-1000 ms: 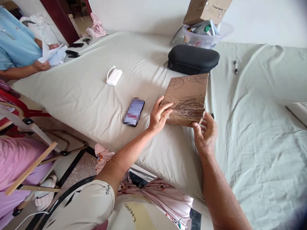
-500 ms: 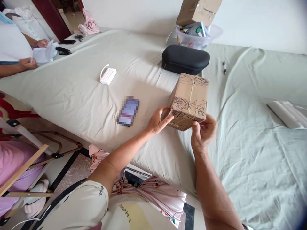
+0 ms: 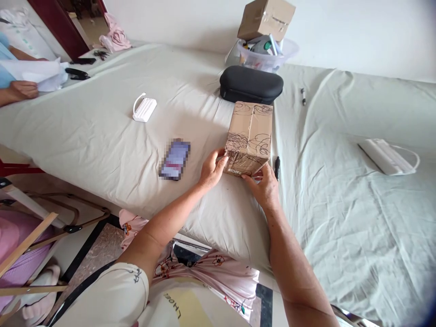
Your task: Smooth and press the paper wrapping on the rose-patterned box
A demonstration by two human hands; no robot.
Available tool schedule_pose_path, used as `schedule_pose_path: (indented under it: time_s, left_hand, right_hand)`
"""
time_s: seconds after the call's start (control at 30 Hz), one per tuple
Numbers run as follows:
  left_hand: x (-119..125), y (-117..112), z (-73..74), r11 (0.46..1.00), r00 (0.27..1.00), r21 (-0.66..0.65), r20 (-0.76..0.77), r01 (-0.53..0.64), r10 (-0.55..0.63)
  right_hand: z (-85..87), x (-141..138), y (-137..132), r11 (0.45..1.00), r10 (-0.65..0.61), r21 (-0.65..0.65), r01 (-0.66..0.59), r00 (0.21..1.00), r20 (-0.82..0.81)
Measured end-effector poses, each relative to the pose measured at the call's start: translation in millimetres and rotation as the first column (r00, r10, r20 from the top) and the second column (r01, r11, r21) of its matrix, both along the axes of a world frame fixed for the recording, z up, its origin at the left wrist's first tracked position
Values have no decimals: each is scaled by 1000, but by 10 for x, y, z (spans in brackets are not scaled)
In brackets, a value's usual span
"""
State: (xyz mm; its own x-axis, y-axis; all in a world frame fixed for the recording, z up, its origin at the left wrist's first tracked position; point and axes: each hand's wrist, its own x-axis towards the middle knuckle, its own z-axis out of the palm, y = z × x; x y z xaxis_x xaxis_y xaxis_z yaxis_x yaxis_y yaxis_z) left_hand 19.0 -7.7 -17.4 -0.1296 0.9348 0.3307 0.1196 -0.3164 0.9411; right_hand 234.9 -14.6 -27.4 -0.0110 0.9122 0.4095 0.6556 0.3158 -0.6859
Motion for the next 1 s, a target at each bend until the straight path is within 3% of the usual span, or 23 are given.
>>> schedule_pose_path:
  time_s: [0.2,0.37,0.47,0.53,0.63,0.73,0.87,1.0]
  left_hand:
    - [-21,31,-46,998,996,-57,94,17,-11]
    - [37,5,-84,950,901,-153,387,272,-196]
    - [62,5,-166,913,864,-194,440,358,-246]
    - [55,26,-244,914,887,-237,410,328,-212]
    - [8,69,-331,961,972,-245,224,130,-75]
    - [-55,75,-304,995,998,-87,-55,-45,40]
    - [-80,-14,-107,979,963,206,-264,-4,59]
    - [-32,-118,58,984,978,178,-206,18,20]
  right_hand:
    - [-5,-12,-16,991,17,134,-9,998,-59]
    - [100,-33,-59,917,-42,389,84,992,-116]
    - [159,-12,-90,860,-105,493,136,990,-89]
    - [181,17,-107,857,-149,492,152,988,-45]
    - [193,45,-122,881,-163,453,135,986,23]
    - [194,29,-128,895,-126,437,90,991,54]
    - [183,0,-118,911,-61,411,31,996,62]
    - [168,6,-118,890,-12,456,-12,999,50]
